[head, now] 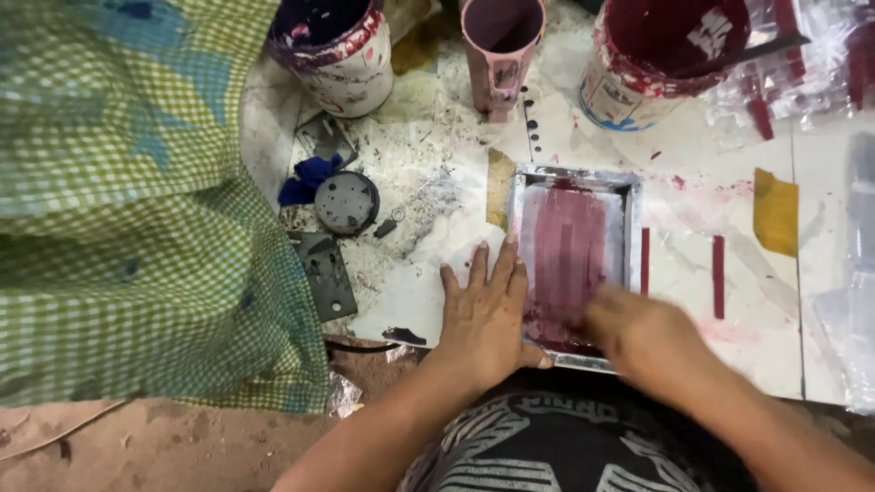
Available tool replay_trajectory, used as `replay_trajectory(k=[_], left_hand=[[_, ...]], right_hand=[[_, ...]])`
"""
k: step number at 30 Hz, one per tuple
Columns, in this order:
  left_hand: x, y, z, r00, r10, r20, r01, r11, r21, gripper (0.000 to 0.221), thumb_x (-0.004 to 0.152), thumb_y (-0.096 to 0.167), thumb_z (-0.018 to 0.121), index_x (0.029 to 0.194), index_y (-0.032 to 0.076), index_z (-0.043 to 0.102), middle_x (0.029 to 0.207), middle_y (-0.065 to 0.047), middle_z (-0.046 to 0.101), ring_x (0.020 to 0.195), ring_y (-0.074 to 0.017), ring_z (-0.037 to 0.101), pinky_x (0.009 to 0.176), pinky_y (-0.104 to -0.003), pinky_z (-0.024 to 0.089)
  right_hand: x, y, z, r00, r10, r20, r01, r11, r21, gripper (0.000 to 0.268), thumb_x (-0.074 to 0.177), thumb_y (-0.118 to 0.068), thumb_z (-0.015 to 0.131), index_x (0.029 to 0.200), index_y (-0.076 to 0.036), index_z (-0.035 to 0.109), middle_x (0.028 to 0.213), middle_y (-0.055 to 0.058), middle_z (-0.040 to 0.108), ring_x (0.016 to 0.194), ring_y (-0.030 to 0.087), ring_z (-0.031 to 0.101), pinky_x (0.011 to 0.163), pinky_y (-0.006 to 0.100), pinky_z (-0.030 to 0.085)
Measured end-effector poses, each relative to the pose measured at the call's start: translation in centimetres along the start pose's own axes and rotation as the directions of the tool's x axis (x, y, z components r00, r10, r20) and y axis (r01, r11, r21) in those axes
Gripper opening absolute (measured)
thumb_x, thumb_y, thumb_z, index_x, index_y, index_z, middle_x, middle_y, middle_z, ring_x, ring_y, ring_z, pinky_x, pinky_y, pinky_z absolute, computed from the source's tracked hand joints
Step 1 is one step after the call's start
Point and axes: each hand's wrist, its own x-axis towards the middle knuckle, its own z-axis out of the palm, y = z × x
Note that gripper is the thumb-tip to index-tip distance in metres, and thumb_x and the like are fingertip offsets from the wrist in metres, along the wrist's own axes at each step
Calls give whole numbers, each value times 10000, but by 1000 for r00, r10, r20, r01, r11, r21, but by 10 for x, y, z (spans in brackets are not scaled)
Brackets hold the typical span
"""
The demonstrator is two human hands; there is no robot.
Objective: Preparing for screen printing by mixing ink in a container and spreading it onto the screen mesh.
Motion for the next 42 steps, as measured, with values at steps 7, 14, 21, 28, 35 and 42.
replay_trajectory(k=[7, 14, 21, 28, 35, 42], left_hand=[[-13, 0, -5, 991, 99, -94, -102, 994, -31, 1097, 762, 477, 848, 1522, -89, 296, 1655, -289, 160, 1501, -535, 119, 1062, -840, 74], [-11, 0, -5, 991, 86, -103, -90, 995, -41, 1102, 741, 481, 865, 1515, -82, 320, 1666, -276, 146, 1499, -526, 128, 1066, -836, 74], [-10, -2, -2, 988, 99, -120, -104, 994, -33, 1118, 714, 496, 874, 1508, -79, 337, 1673, -269, 144, 1492, -529, 147, 1060, -841, 87], [-12, -3, -2, 985, 99, -138, -110, 991, -73, 1113, 701, 470, 884, 1503, -79, 343, 1674, -266, 151, 1490, -529, 145, 1058, -850, 73], [-13, -1, -5, 984, 103, -143, -115, 990, -82, 1095, 714, 451, 885, 1497, -95, 348, 1667, -281, 159, 1486, -541, 156, 1058, -852, 74], [-11, -3, -4, 983, 111, -148, -122, 990, -68, 1086, 720, 447, 888, 1497, -89, 352, 1661, -284, 168, 1483, -542, 164, 1061, -852, 78]], right_hand=[[94, 34, -39, 942, 218, -257, -253, 961, -109, 196, 1002, -280, 657, 1107, -174, 785, 1041, 73, 748, 900, 324, 756, 707, 373, 584], [81, 12, -28, 938, 12, -346, -117, 952, -283, 211, 1052, -300, 548, 1108, -241, 742, 964, 9, 668, 769, 285, 718, 639, 394, 581], [-32, -22, 19, 992, -107, -60, 87, 958, -273, 246, 977, -265, 408, 1065, -225, 635, 903, -52, 527, 706, 253, 656, 562, 330, 539], [33, 0, -17, 990, -23, -142, -6, 980, -198, 185, 991, -337, 435, 941, -294, 608, 866, -51, 556, 766, 255, 683, 635, 372, 552], [87, 46, -12, 924, 94, -370, -200, 945, -259, 152, 952, -377, 681, 1071, -295, 731, 974, -49, 649, 837, 262, 731, 686, 352, 575], [96, 38, -19, 926, 80, -369, -184, 949, -257, 151, 942, -365, 698, 1049, -269, 744, 982, -3, 687, 835, 313, 733, 705, 411, 579]])
